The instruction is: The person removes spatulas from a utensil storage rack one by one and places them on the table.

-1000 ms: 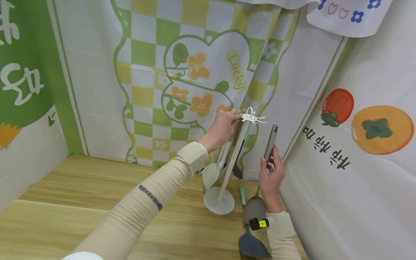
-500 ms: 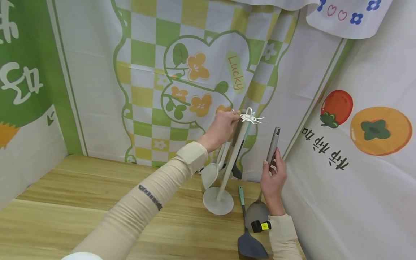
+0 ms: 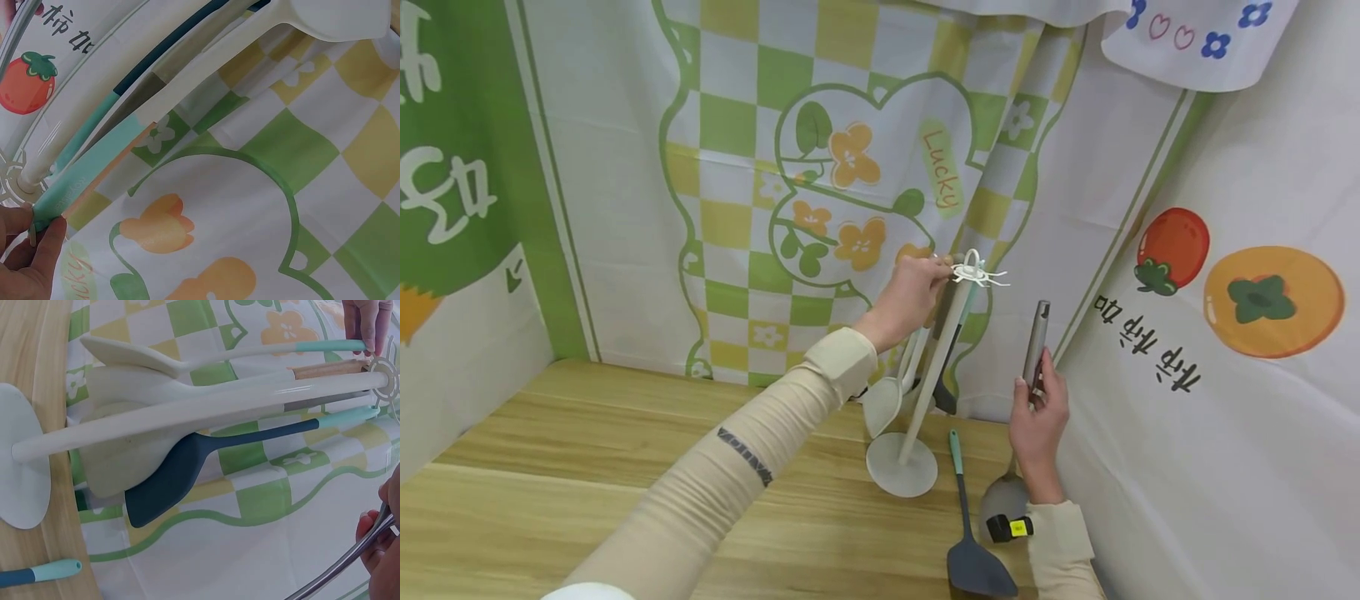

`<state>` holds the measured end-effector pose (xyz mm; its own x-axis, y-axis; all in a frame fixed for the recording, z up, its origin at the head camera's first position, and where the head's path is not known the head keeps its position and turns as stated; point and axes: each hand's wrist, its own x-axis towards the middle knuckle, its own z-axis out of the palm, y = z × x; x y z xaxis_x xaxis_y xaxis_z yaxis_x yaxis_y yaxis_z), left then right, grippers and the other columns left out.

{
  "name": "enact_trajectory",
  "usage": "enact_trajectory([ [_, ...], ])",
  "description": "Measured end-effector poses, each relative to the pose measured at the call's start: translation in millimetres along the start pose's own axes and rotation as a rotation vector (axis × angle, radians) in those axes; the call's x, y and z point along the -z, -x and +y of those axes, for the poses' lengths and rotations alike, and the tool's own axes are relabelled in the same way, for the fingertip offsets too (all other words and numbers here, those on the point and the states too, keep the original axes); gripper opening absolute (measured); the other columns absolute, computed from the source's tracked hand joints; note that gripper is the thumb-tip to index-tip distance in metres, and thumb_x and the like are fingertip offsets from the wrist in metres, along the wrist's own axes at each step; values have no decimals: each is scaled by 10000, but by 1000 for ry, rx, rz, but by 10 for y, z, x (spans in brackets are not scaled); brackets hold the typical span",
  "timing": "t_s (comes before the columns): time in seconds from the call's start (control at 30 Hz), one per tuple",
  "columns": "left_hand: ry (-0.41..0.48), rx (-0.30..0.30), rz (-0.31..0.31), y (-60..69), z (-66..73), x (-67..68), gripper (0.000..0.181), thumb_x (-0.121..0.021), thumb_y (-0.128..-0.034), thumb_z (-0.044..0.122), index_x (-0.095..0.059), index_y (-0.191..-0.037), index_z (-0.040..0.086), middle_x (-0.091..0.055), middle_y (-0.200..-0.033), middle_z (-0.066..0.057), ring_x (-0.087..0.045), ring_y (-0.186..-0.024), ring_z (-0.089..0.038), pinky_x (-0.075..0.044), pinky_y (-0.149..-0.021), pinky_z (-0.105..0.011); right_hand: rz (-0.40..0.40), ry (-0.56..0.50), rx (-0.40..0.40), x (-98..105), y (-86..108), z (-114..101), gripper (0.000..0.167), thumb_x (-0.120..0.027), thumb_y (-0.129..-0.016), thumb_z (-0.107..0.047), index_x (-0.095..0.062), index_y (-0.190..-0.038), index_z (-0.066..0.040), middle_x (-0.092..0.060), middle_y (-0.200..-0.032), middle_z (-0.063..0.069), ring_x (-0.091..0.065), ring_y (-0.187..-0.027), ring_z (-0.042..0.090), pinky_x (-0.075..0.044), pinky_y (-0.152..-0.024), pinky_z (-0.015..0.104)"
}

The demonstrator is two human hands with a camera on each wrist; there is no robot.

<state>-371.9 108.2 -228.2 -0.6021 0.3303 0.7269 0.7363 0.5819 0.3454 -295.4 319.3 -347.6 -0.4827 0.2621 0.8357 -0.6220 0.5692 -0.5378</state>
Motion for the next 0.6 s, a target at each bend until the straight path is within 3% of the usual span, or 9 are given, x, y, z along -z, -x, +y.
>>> enact_trajectory([
  [0.17,0,6,-3,5,-4,-5,197,-599,-1000,9,-770,-1096,26,-705,-1281,-83,-686,-1169,-222,-527,-1023,-246,-8,17,-31,37,23,24,583,-590,-905,187,-478,-1464,62,-560,-1138,343,-564,-872,58,-481,-664,38],
  [0.6,11,13,-2,9,13,2,209,-597,-998,0,-762,-1125,22,-690,-1303,-104,-667,-1209,-228,-507,-1047,-245,-23,35,-50,176,75,160,551,-597,-904,177,-497,-1439,90,-580,-1127,249,-559,-863,13,-469,-656,23],
])
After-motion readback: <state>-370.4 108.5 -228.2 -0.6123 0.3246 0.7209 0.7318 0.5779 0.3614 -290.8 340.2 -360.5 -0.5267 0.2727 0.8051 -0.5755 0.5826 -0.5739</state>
